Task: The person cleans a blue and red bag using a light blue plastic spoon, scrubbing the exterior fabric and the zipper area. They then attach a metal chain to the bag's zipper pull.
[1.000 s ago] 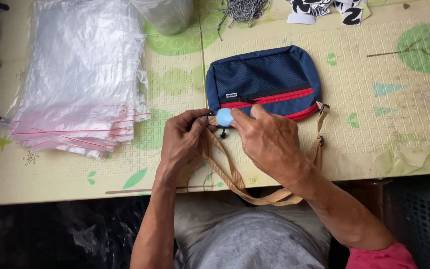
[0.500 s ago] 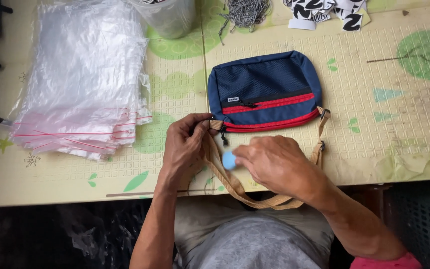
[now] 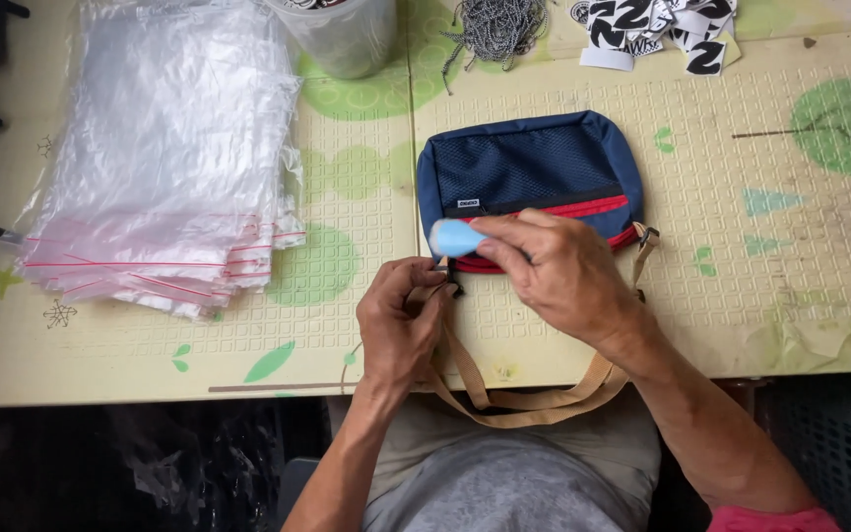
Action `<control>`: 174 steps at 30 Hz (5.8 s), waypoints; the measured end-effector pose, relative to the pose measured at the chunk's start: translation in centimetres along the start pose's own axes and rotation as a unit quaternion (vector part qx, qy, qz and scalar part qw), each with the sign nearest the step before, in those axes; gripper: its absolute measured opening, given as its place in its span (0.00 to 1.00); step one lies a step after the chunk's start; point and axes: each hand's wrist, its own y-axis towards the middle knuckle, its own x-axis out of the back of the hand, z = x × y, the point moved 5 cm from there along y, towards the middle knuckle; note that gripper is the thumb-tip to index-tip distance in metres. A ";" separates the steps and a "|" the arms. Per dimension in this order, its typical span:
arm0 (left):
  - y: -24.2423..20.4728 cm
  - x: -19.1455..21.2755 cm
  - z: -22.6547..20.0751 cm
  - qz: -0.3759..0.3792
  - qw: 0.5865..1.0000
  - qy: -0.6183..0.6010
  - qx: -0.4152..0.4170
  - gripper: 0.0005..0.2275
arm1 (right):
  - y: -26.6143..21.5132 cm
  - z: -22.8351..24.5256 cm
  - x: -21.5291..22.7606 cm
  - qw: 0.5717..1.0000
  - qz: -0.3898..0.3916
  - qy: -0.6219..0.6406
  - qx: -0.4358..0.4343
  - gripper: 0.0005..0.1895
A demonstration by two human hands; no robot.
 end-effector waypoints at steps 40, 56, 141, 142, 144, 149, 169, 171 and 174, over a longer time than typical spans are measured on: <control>14.2 -6.6 -0.9 -0.009 0.931 0.351 -0.102 0.06 | 7.2 -13.5 -3.3 0.993 -0.114 -0.034 0.008 0.18; 5.5 -10.0 -2.3 -0.015 0.911 0.376 -0.167 0.25 | 8.9 -7.7 -1.2 0.994 -0.083 -0.003 0.064 0.13; 17.8 -21.3 1.6 0.245 0.947 -0.123 0.170 0.18 | -3.0 -5.1 3.2 0.980 0.072 -0.169 -0.072 0.15; 17.6 -21.0 1.3 0.248 0.946 -0.122 0.170 0.18 | -2.9 -5.0 0.9 0.980 0.071 -0.168 -0.075 0.15; 17.3 -20.5 0.5 0.271 0.940 -0.108 0.178 0.18 | -2.6 -4.2 -3.6 0.990 0.072 -0.119 -0.013 0.13; 17.0 -19.6 -0.1 0.290 0.937 -0.135 0.140 0.19 | -3.0 -2.8 1.2 0.978 0.073 -0.190 -0.043 0.12; 11.6 -4.1 1.2 0.205 0.940 0.263 -0.067 0.47 | 0.8 -4.1 2.7 0.993 -0.002 -0.117 0.011 0.24; 11.7 -4.4 2.7 0.199 0.929 0.300 -0.088 0.50 | 3.1 -3.5 -0.7 0.994 0.007 -0.083 0.075 0.21; 12.1 -4.2 2.6 0.210 0.928 0.292 -0.093 0.52 | 4.4 -5.5 -2.4 0.991 0.058 -0.121 0.028 0.23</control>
